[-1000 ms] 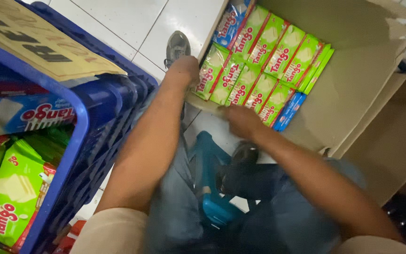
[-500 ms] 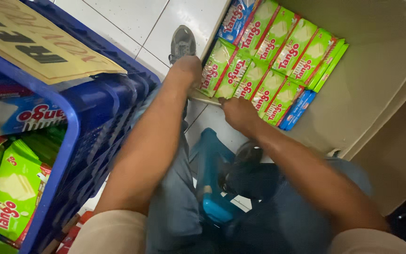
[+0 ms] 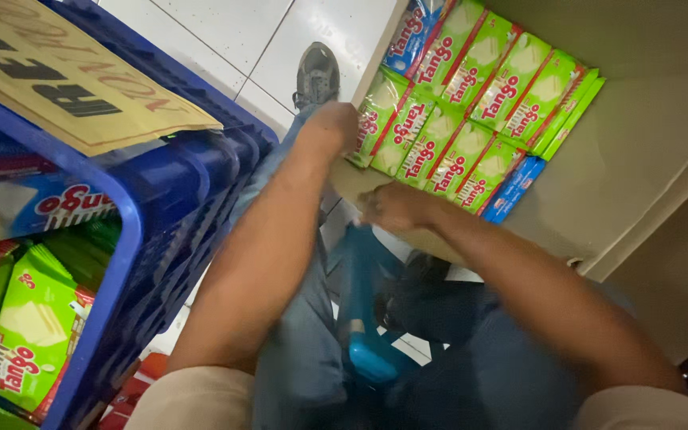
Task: The person transfers packets of Tango drink mix from a blue crate into a cardboard box. They pick up the packets and place them one by one into the box, arranging them in neat rows.
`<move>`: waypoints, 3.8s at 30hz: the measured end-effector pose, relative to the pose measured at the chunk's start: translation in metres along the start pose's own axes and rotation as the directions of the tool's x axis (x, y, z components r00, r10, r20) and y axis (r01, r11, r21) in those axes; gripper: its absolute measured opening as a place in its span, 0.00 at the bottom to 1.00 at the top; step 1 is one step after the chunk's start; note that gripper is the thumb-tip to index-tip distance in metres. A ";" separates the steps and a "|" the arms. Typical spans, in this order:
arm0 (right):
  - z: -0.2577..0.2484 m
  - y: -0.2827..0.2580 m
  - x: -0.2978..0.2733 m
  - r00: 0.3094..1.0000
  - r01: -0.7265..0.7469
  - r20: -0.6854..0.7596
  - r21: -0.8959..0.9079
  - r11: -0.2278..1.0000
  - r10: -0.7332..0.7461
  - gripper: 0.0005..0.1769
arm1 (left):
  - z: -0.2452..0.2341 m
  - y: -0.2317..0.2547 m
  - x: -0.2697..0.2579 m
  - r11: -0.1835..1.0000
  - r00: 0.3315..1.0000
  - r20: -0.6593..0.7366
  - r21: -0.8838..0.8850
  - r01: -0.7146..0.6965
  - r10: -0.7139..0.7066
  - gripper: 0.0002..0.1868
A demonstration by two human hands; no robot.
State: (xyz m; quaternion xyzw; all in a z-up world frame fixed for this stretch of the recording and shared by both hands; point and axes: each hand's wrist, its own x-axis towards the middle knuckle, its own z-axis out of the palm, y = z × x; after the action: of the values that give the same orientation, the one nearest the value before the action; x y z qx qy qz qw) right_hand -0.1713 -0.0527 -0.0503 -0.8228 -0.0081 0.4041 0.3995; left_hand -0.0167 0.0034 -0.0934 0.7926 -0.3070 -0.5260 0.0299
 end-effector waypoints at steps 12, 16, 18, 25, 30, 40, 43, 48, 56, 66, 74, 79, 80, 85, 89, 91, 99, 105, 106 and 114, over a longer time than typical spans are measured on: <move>0.043 0.169 0.155 0.637 -0.189 -0.253 0.864 0.466 0.728 0.50 | 0.024 -0.007 0.023 0.947 0.987 0.054 0.277 -0.161 0.152 0.15; 0.044 0.165 0.184 0.543 0.046 -0.350 0.920 0.389 0.764 0.49 | 0.025 -0.013 0.020 0.996 0.997 -0.043 0.063 -0.065 0.067 0.14; 0.043 0.155 0.188 0.484 0.148 -0.369 0.928 0.341 0.794 0.51 | 0.026 -0.009 0.017 0.996 0.999 -0.035 0.090 -0.018 0.021 0.16; 0.046 0.150 0.171 0.493 0.275 -0.366 0.926 0.258 0.789 0.46 | 0.012 0.006 0.000 0.998 0.998 -0.029 0.005 0.059 -0.059 0.15; 0.070 0.192 0.197 0.485 0.227 -0.268 0.958 0.176 0.832 0.25 | 0.004 0.001 0.001 0.998 0.998 0.014 -0.024 0.055 -0.055 0.14; 0.059 0.165 0.157 0.564 0.311 -0.219 0.950 0.041 0.796 0.48 | 0.018 -0.009 0.018 0.998 0.999 0.041 0.047 0.028 -0.030 0.14; 0.059 0.168 0.166 0.562 0.325 -0.235 0.944 0.050 0.793 0.46 | 0.015 -0.009 0.016 0.998 0.998 0.057 0.061 0.022 -0.025 0.13; 0.067 0.190 0.189 0.558 0.391 -0.235 0.921 -0.003 0.796 0.44 | -0.006 0.009 -0.011 0.998 0.998 0.053 0.059 0.026 -0.029 0.12; 0.045 0.146 0.142 0.525 0.378 -0.248 0.925 0.037 0.814 0.34 | 0.011 -0.006 0.017 0.989 0.987 0.064 -0.026 0.147 -0.146 0.15; 0.076 0.200 0.076 0.699 0.429 -0.070 0.837 -0.340 0.711 0.25 | 0.008 0.006 0.005 0.992 0.997 0.027 0.107 0.062 -0.065 0.15; 0.046 0.135 0.112 0.852 0.389 -0.143 0.817 -0.425 0.504 0.22 | 0.004 0.008 -0.002 0.995 0.999 0.012 0.088 0.044 -0.046 0.13; 0.093 0.217 0.201 0.693 0.570 -0.276 0.775 -0.272 0.666 0.22 | 0.013 0.007 0.035 0.946 0.942 0.094 0.056 0.318 -0.323 0.16; 0.103 0.230 0.219 0.650 0.596 -0.313 0.776 -0.209 0.693 0.24 | 0.013 0.009 0.040 0.906 0.898 0.120 0.037 0.422 -0.423 0.18; 0.056 0.159 0.185 0.535 0.259 -0.319 0.943 0.208 0.782 0.35 | -0.003 0.011 0.002 0.969 0.986 0.132 0.237 0.068 -0.101 0.14; 0.052 0.146 0.186 0.403 0.114 -0.293 0.956 0.270 0.867 0.51 | 0.007 0.000 0.005 0.994 0.993 0.093 0.084 0.071 -0.079 0.15; 0.078 0.172 0.200 0.435 0.157 -0.378 0.926 0.344 0.817 0.51 | 0.021 -0.013 0.020 0.998 0.997 0.060 0.030 0.056 -0.058 0.15; 0.049 0.083 0.140 0.695 -0.247 -0.152 0.867 0.432 0.703 0.63 | 0.011 -0.003 0.010 0.994 0.999 0.024 0.098 0.043 -0.046 0.15; 0.067 0.121 0.161 0.568 -0.307 -0.216 0.840 0.448 0.794 0.44 | 0.003 0.010 -0.001 0.990 0.991 0.030 -0.047 0.130 -0.128 0.14; 0.058 0.112 0.149 0.625 -0.257 -0.217 0.850 0.460 0.750 0.42 | 0.002 0.011 0.002 0.994 0.992 0.068 0.035 0.104 -0.106 0.14; 0.014 0.188 0.150 0.628 -0.252 -0.265 0.820 0.514 0.732 0.37 | 0.006 0.006 0.001 0.989 0.991 0.004 -0.061 0.134 -0.134 0.15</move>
State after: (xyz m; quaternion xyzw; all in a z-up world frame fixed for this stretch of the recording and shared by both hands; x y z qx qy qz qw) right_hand -0.1380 -0.1219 -0.2789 -0.6407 0.5225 0.1995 0.5260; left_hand -0.0247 -0.0005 -0.0944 0.8103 -0.2366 -0.5358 0.0188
